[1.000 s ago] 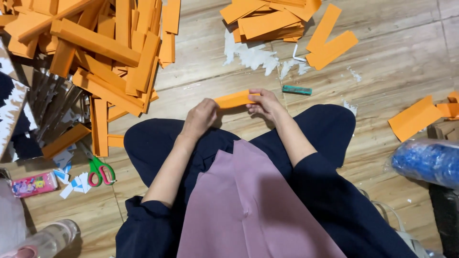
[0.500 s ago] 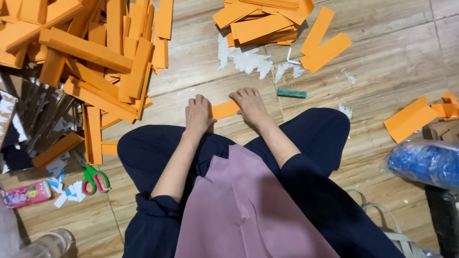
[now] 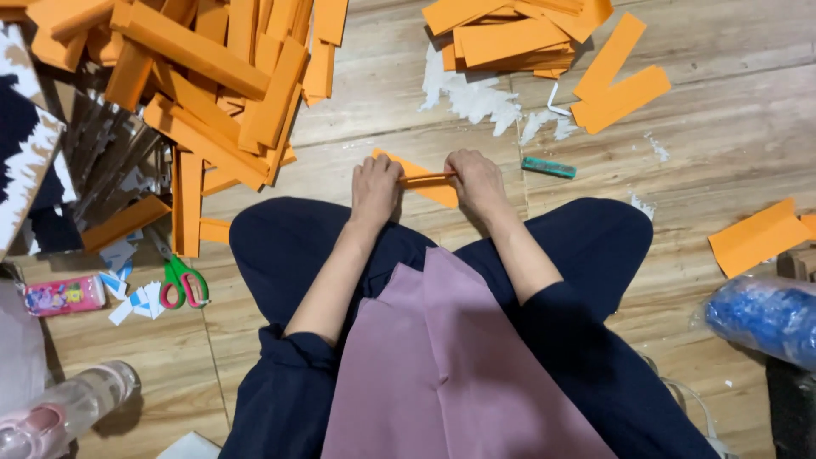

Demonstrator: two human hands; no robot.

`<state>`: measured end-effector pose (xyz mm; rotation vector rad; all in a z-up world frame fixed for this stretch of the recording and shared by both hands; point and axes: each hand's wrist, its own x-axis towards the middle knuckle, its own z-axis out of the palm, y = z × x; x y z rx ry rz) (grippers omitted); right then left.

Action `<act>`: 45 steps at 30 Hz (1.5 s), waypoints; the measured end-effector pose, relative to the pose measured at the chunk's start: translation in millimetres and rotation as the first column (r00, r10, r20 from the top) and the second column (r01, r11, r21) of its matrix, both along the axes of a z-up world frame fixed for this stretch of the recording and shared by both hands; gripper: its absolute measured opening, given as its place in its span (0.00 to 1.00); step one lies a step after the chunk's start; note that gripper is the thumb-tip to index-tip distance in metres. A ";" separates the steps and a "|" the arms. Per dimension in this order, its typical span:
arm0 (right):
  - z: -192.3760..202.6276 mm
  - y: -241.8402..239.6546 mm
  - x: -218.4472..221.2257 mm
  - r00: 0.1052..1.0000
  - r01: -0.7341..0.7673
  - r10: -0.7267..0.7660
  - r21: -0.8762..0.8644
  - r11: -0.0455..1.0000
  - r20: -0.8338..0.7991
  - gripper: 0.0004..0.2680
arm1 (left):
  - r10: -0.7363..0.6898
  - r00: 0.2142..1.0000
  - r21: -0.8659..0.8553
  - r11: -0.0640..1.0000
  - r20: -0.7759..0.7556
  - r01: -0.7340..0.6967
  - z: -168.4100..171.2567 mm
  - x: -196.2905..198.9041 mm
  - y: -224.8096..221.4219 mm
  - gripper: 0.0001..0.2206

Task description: Folding orange paper strips and stacking them while sitting on the floor.

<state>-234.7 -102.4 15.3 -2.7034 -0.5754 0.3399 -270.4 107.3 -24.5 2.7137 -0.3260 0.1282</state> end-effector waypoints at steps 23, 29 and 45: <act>-9.6 30.6 -9.2 0.984 -0.011 -0.043 -0.295 0.955 -0.175 0.19 | 0.060 0.873 0.135 0.991 -0.484 0.007 23.9 12.9 13.5 0.22; 2.5 36.7 -14.0 0.990 -0.024 -0.023 -0.332 0.943 -0.137 0.20 | 0.016 0.911 0.146 0.988 -0.413 0.049 33.9 7.2 12.8 0.24; -23.8 3.1 -14.5 0.903 0.030 0.038 -0.151 0.988 0.427 0.08 | -0.055 0.998 0.043 0.998 0.037 0.054 19.0 2.9 15.7 0.04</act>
